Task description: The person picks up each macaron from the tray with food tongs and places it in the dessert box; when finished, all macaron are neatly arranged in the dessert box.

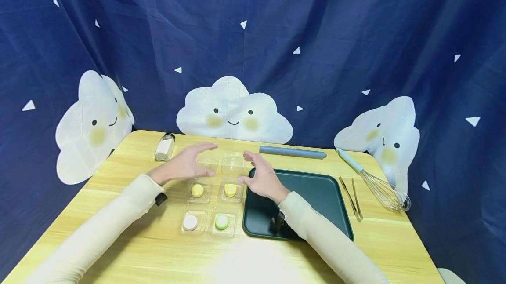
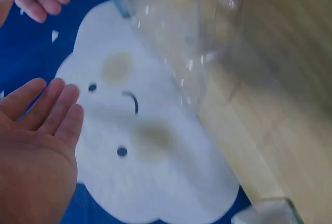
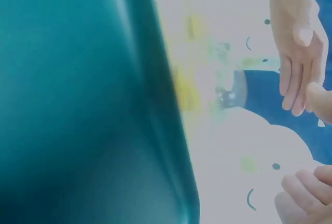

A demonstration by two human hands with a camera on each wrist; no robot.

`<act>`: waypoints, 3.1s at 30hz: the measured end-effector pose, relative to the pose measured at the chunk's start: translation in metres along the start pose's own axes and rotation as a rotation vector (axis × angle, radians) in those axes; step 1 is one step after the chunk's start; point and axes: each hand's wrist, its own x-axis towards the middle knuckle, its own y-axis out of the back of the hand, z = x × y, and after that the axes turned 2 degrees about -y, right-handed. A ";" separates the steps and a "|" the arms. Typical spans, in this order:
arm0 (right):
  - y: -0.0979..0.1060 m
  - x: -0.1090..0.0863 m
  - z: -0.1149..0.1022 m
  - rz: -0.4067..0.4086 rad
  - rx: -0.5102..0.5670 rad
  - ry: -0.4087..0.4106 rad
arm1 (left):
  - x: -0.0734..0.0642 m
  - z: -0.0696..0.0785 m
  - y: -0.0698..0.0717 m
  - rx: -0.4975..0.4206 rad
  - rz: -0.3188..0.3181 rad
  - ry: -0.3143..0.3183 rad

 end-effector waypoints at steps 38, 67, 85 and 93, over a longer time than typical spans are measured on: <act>-0.057 0.098 -0.024 -0.308 -0.103 -0.055 | 0.011 -0.082 0.020 -0.235 -0.252 0.163; -0.071 0.099 -0.025 -0.397 -0.236 -0.053 | 0.015 -0.076 0.001 -0.184 -0.285 0.167; -0.074 0.100 -0.024 -0.388 -0.239 -0.088 | 0.015 -0.083 -0.001 -0.208 -0.200 0.152; -0.071 0.100 -0.026 -0.372 -0.209 -0.100 | 0.016 -0.079 0.004 -0.237 -0.188 0.157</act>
